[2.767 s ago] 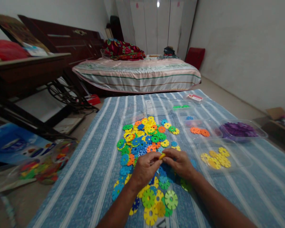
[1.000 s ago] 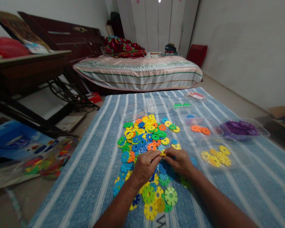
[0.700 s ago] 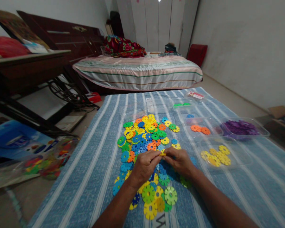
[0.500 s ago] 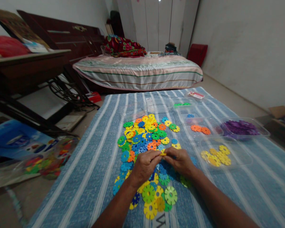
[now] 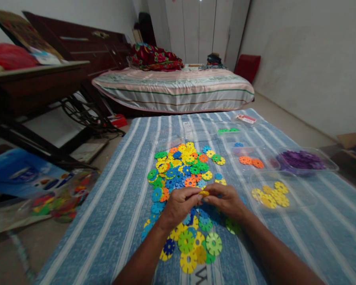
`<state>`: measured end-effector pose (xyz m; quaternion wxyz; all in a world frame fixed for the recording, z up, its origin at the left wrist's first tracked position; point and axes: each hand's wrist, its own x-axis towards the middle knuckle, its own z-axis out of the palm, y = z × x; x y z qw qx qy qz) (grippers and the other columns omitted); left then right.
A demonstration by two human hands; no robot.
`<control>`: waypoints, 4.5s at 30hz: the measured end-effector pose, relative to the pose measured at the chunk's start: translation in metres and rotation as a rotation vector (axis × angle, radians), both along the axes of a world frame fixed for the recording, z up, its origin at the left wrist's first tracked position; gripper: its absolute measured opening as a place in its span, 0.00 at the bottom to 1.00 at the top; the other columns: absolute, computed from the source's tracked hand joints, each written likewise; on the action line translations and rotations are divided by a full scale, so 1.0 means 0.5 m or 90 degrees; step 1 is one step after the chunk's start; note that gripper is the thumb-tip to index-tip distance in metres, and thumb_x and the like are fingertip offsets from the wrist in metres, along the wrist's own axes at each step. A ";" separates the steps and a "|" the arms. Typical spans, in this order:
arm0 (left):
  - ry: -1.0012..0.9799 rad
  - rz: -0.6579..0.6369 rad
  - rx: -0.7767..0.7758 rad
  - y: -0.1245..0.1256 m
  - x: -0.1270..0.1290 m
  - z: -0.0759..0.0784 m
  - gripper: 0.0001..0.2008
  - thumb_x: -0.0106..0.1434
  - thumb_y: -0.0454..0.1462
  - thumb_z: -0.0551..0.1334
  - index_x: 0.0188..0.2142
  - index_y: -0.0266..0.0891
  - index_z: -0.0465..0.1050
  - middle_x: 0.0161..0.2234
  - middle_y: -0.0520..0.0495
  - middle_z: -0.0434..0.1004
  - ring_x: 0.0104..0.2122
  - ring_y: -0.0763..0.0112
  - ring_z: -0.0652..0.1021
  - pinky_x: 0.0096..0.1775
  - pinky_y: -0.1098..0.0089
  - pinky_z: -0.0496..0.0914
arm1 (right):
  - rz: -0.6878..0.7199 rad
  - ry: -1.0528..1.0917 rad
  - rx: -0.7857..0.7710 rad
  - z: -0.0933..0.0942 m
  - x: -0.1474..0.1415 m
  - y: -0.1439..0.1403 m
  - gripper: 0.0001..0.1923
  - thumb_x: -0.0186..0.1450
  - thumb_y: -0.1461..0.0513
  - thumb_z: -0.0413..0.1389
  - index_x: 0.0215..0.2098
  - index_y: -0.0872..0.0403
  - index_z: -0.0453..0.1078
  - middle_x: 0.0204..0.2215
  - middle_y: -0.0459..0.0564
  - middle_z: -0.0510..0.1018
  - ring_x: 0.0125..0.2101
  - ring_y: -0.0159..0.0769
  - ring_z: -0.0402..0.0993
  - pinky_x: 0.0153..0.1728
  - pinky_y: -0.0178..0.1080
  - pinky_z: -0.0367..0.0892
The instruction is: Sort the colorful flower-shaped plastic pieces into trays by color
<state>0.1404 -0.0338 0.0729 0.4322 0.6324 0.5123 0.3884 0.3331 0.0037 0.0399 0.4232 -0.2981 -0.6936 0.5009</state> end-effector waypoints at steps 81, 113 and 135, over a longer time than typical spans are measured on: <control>-0.388 -0.069 -0.358 -0.010 0.017 0.006 0.22 0.44 0.49 0.76 0.27 0.31 0.79 0.22 0.45 0.79 0.18 0.75 0.75 0.23 0.75 0.67 | 0.203 0.177 -0.341 0.009 -0.003 -0.023 0.22 0.52 0.56 0.73 0.43 0.55 0.78 0.24 0.47 0.82 0.21 0.32 0.75 0.20 0.31 0.66; -0.365 -0.088 -0.350 -0.010 0.017 0.002 0.21 0.47 0.50 0.75 0.27 0.32 0.79 0.22 0.47 0.77 0.17 0.77 0.73 0.21 0.76 0.66 | 0.187 0.181 -0.282 0.025 -0.004 -0.022 0.21 0.55 0.51 0.71 0.41 0.56 0.81 0.26 0.49 0.81 0.23 0.32 0.74 0.21 0.32 0.68; -0.326 -0.080 -0.332 -0.009 0.010 0.004 0.22 0.48 0.52 0.74 0.24 0.33 0.75 0.20 0.48 0.76 0.16 0.76 0.73 0.20 0.76 0.65 | 0.165 0.136 -0.267 0.005 0.003 -0.017 0.23 0.54 0.54 0.73 0.44 0.55 0.81 0.23 0.47 0.79 0.22 0.29 0.71 0.24 0.33 0.64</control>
